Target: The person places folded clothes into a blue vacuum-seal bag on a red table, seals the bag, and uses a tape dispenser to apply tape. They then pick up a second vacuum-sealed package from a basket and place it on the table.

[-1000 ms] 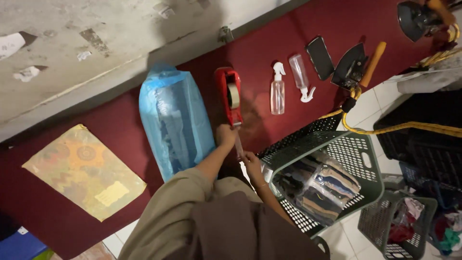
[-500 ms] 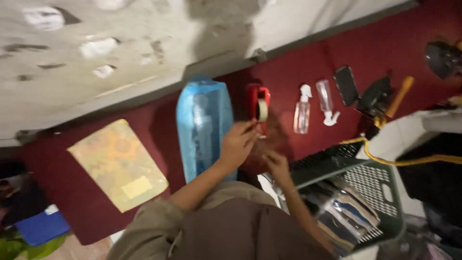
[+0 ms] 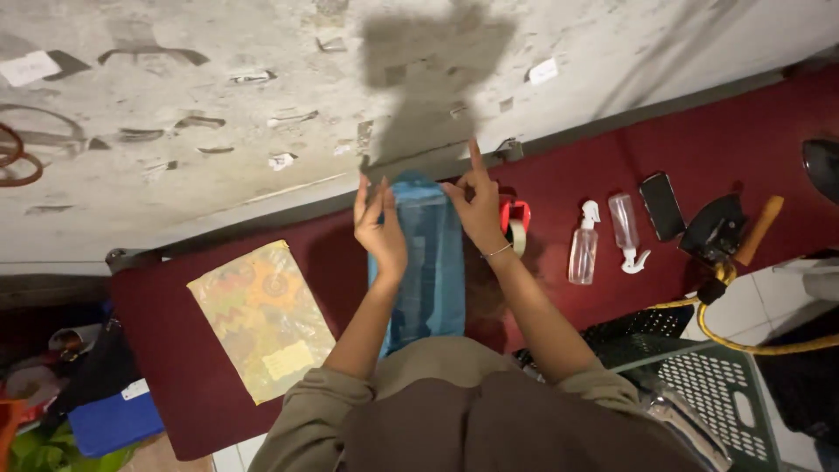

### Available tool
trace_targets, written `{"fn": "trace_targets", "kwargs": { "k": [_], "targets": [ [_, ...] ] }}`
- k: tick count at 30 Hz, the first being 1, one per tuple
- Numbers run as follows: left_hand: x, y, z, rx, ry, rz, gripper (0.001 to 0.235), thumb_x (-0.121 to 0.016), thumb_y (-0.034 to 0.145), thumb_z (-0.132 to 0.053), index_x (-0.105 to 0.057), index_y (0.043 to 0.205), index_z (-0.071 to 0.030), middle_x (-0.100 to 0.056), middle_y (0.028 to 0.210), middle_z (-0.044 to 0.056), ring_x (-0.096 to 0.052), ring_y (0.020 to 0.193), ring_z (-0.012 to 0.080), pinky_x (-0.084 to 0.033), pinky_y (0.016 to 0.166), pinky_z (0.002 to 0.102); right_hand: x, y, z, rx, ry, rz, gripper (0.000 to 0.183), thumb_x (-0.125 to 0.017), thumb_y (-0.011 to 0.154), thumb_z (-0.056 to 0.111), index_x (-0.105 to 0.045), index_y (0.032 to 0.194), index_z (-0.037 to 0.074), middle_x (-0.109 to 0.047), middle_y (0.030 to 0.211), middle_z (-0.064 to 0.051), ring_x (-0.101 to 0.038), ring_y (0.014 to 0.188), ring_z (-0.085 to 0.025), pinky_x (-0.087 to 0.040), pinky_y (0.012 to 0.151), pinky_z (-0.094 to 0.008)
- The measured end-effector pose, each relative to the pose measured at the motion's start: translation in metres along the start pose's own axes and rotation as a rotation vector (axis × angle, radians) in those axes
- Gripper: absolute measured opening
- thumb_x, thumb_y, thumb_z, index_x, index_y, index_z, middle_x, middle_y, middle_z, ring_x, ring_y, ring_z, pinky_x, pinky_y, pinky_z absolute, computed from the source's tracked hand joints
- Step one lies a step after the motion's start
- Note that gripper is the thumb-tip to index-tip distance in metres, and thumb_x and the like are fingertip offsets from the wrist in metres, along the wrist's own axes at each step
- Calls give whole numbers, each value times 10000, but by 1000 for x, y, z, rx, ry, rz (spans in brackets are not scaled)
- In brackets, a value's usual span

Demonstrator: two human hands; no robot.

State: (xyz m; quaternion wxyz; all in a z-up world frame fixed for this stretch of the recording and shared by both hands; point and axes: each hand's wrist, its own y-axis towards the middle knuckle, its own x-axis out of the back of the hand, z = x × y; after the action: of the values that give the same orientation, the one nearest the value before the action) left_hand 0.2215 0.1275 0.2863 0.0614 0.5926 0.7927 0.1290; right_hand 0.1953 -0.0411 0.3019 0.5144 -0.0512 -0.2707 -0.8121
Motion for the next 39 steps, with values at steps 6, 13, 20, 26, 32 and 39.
{"fn": "trace_targets", "kwargs": {
  "k": [6, 13, 20, 26, 32, 39],
  "targets": [
    [2, 7, -13, 101, 77, 60, 232, -694, 993, -102, -760, 1191, -1, -676, 1383, 163, -713, 1131, 228, -551, 977, 321, -6, -5, -4, 7, -131, -36, 897, -820, 940, 147, -272, 1646, 67, -485, 636, -39, -429, 563, -115, -422, 561, -263],
    [8, 4, 58, 199, 103, 45, 302, -731, 1011, -121, -714, 1302, -42, -678, 1414, 174, -699, 1213, 216, -549, 1024, 333, -8, -15, -23, -358, -162, -55, 1007, -850, 834, 265, -246, 1609, 46, -480, 659, -93, -445, 573, -156, -444, 549, -315],
    [36, -9, 56, 121, 131, -52, 736, -557, 1032, -111, -195, 1669, -52, -398, 1632, 230, -385, 1472, 409, -307, 1215, 476, -25, -46, -14, -116, -27, -214, 586, -484, 1120, 312, -360, 1624, 42, -388, 1591, -182, -411, 1474, -320, -363, 1239, -425],
    [26, -18, -19, -430, 873, 724, 769, -567, 953, -305, -284, 1615, -35, -269, 1693, 167, -201, 1584, 345, -157, 1275, 558, -33, -70, 8, 231, -369, 212, 639, -384, 1094, 326, -256, 1626, -5, -213, 1717, -184, -196, 1604, -372, -138, 1299, -508],
    [24, -4, -9, -359, 786, 603, 977, -639, 904, -491, -233, 1555, 113, -243, 1627, 303, -227, 1530, 427, -216, 1228, 523, -39, -70, -10, -33, 6, 114, 658, -402, 1130, 336, -184, 1652, -1, -156, 1739, -217, -213, 1614, -357, -202, 1296, -405],
    [90, 44, 18, 467, 551, 545, 848, -576, 811, -715, -569, 1428, -134, -669, 1334, 224, -632, 1245, 421, -486, 1041, 483, -76, -63, -16, 75, -86, 343, 719, -479, 1105, 338, -150, 1644, -4, -123, 1732, -228, -144, 1604, -375, -170, 1282, -418]
  ]
}}
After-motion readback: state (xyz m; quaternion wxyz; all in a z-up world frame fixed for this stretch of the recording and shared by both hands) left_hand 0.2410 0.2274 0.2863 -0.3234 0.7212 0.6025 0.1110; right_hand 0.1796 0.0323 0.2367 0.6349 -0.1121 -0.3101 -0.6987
